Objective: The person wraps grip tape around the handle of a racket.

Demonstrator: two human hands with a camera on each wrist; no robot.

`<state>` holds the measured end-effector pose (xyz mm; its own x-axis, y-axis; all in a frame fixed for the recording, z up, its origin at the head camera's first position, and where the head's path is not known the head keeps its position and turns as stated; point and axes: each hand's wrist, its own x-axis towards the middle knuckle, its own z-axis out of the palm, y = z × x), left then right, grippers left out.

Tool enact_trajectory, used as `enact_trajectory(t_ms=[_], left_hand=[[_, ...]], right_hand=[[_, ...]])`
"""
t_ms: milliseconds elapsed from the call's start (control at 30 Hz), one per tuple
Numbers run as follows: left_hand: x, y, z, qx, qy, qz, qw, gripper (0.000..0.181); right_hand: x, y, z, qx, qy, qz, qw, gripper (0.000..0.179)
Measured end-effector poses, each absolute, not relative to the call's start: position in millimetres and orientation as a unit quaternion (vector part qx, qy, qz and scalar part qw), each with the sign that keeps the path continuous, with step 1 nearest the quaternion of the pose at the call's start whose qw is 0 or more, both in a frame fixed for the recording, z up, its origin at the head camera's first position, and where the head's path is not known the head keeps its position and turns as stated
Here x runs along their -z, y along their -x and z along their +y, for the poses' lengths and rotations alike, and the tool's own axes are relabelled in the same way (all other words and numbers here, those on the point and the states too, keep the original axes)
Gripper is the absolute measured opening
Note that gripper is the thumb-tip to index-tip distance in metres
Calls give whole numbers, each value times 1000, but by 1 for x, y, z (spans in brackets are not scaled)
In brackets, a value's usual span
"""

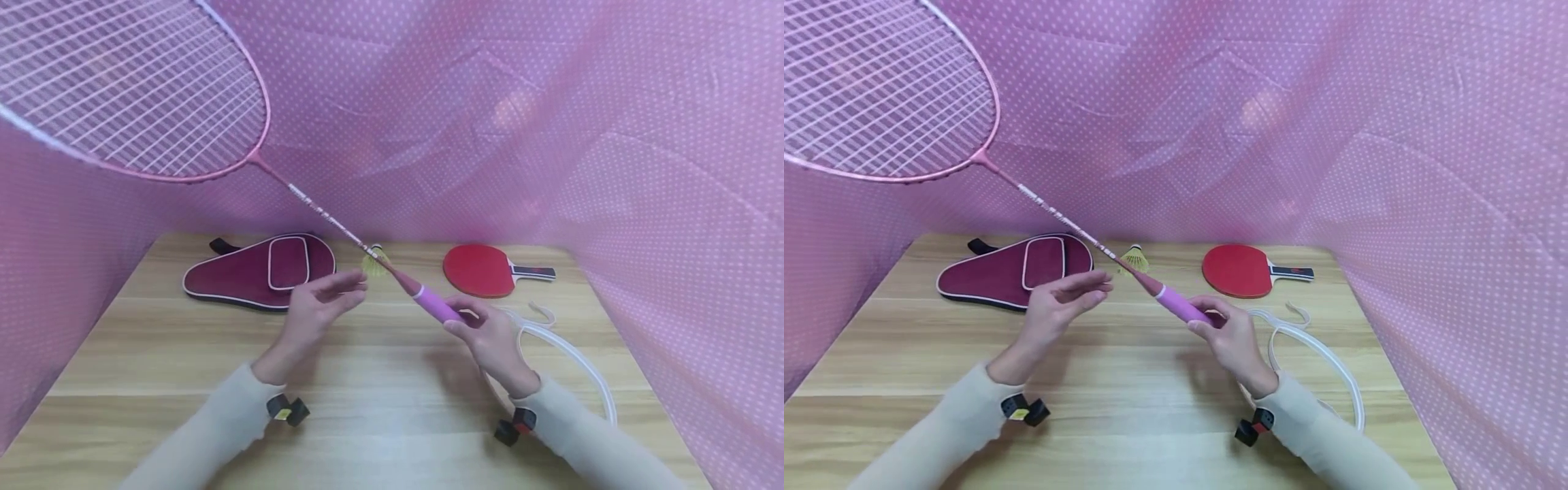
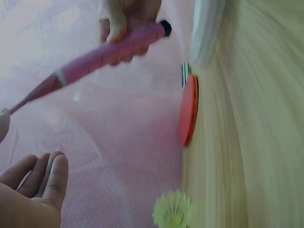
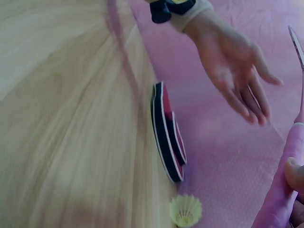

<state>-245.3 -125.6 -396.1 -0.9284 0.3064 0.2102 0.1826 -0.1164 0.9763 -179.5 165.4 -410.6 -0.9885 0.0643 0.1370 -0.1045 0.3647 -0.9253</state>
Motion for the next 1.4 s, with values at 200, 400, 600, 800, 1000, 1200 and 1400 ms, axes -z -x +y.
enact_trajectory(t_ms=[200, 400, 600, 800, 1000, 1200, 1400], left_hand=[[401, 231, -100, -723, -181, 667, 24, 36], [402, 220, -89, -716, -170, 677, -5, 30], [405, 218, -93, -730, -164, 663, -15, 28], [411, 219, -97, -723, -164, 671, -4, 28], [417, 216, -95, -720, -156, 676, -2, 27], [421, 215, -95, -703, -148, 695, -6, 27], [423, 216, -94, -682, -135, 719, -4, 24]], right_hand=[[418, 172, 153, -569, -38, -819, 69, 34], [422, 164, 149, -579, -59, -810, 72, 34], [431, 168, 138, -581, -61, -810, 47, 32], [445, 169, 130, -603, -31, -797, 17, 32], [451, 168, 131, -596, 12, -803, -13, 31], [454, 169, 129, -596, 31, -801, -39, 30], [459, 173, 129, -595, 29, -802, -45, 28]])
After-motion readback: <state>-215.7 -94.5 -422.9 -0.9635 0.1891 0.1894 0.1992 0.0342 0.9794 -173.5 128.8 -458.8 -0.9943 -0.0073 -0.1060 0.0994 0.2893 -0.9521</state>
